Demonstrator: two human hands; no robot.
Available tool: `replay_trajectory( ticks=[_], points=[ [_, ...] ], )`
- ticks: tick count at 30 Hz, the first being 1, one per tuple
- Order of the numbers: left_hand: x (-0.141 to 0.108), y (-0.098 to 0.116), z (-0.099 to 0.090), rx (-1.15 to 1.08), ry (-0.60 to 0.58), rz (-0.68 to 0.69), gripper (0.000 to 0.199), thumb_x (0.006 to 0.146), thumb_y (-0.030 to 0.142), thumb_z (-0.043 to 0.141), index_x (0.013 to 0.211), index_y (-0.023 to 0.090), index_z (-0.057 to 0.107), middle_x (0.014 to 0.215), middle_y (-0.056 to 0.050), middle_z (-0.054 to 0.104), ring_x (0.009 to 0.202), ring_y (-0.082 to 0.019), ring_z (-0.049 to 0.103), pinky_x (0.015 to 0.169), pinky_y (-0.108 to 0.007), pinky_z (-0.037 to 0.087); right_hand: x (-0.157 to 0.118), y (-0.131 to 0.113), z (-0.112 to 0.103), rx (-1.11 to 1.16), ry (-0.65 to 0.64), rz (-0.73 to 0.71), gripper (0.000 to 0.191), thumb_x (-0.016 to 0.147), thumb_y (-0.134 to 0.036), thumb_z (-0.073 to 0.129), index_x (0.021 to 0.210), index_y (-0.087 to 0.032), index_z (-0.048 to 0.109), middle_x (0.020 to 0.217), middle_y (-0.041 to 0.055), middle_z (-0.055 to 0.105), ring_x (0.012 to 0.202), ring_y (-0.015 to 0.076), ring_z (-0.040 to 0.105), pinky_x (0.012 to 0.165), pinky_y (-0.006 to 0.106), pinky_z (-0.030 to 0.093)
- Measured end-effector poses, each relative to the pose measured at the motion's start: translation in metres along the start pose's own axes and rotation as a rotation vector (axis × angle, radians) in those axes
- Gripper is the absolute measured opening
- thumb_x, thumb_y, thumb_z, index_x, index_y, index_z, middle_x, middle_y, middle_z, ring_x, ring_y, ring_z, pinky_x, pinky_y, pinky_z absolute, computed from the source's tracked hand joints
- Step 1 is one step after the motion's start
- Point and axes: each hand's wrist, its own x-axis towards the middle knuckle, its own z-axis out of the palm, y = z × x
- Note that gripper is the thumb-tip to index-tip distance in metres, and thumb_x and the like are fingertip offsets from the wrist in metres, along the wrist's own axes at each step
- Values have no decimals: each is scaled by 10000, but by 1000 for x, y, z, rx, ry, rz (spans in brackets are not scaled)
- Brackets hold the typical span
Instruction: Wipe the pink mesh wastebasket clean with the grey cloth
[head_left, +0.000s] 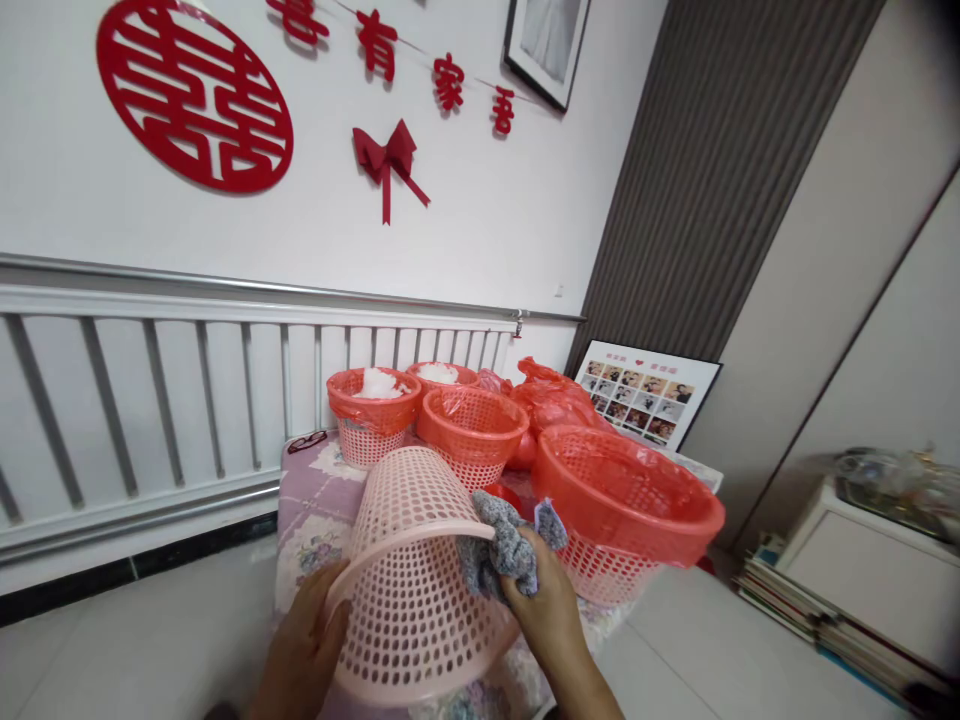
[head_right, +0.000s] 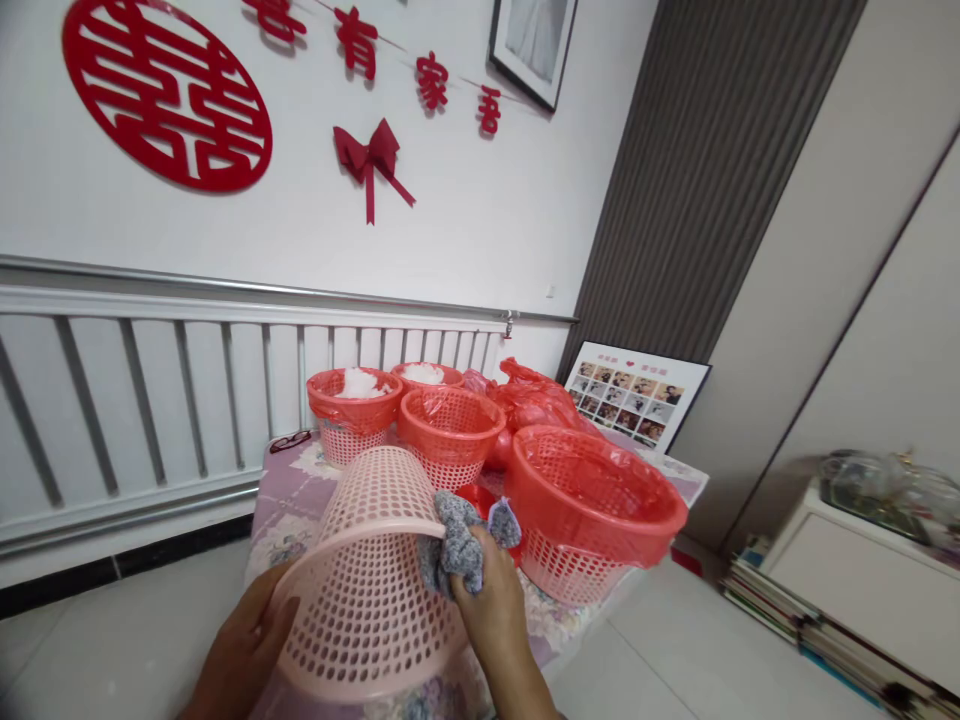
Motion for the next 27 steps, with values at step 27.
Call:
replay_trajectory(
  ticks=[27],
  points=[
    [111,-35,-47,157,-337,622,508,899,334,544,1399,417,561,1445,20,627,1288,-272,635,1078,-450,526,2,-48,55,-216,-88,-138,407,777,-369,692,1171,-265,703,1106,82,784,960,323,760,786,411,639]
  ],
)
